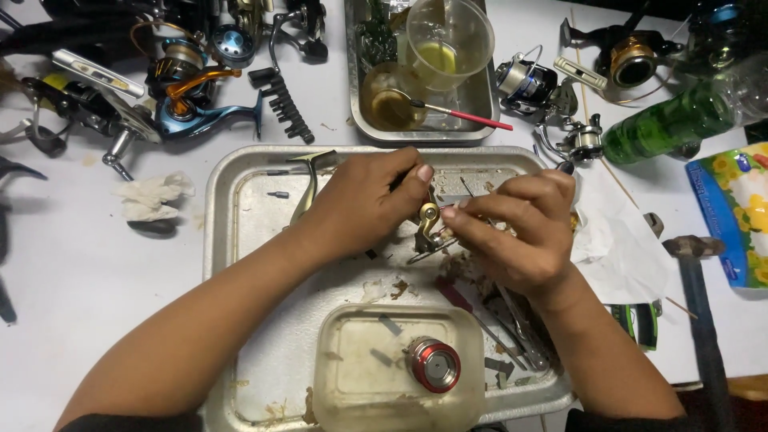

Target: The person cleans the inside of a fishing reel spool using a small brush dipped in a liquid solvent. They then wipe the spool with a cloth to remove residue and debris. The task is performed over a metal tray containing other disassembled reel parts and tools.

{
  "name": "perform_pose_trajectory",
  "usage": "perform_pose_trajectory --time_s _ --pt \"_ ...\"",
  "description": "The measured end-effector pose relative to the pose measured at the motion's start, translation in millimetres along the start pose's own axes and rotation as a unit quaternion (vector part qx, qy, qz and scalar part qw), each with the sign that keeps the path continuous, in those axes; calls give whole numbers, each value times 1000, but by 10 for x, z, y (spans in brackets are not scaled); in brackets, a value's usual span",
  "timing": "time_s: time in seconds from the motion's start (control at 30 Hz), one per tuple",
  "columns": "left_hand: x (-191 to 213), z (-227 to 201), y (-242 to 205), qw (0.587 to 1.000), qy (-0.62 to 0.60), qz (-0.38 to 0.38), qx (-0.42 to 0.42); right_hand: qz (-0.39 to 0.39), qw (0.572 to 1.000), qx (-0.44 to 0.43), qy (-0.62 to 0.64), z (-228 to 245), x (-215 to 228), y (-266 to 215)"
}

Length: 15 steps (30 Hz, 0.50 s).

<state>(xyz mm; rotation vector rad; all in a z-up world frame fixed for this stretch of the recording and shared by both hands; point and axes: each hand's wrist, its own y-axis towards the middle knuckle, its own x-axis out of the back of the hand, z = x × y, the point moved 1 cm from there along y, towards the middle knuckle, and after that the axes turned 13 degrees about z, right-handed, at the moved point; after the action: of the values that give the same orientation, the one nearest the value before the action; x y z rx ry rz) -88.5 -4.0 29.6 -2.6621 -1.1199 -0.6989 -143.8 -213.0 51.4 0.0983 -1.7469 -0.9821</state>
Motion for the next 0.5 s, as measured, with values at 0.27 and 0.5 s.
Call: perform_pose_trajectory --time_s 0.27,0.5 --pt "-39 60 -4 999 10 -13 -44 1 999 38 -5 -42 -27 -54" --pt "0 89 -33 996 59 -63 -32 -28 995 -70 60 -165 21 -178"
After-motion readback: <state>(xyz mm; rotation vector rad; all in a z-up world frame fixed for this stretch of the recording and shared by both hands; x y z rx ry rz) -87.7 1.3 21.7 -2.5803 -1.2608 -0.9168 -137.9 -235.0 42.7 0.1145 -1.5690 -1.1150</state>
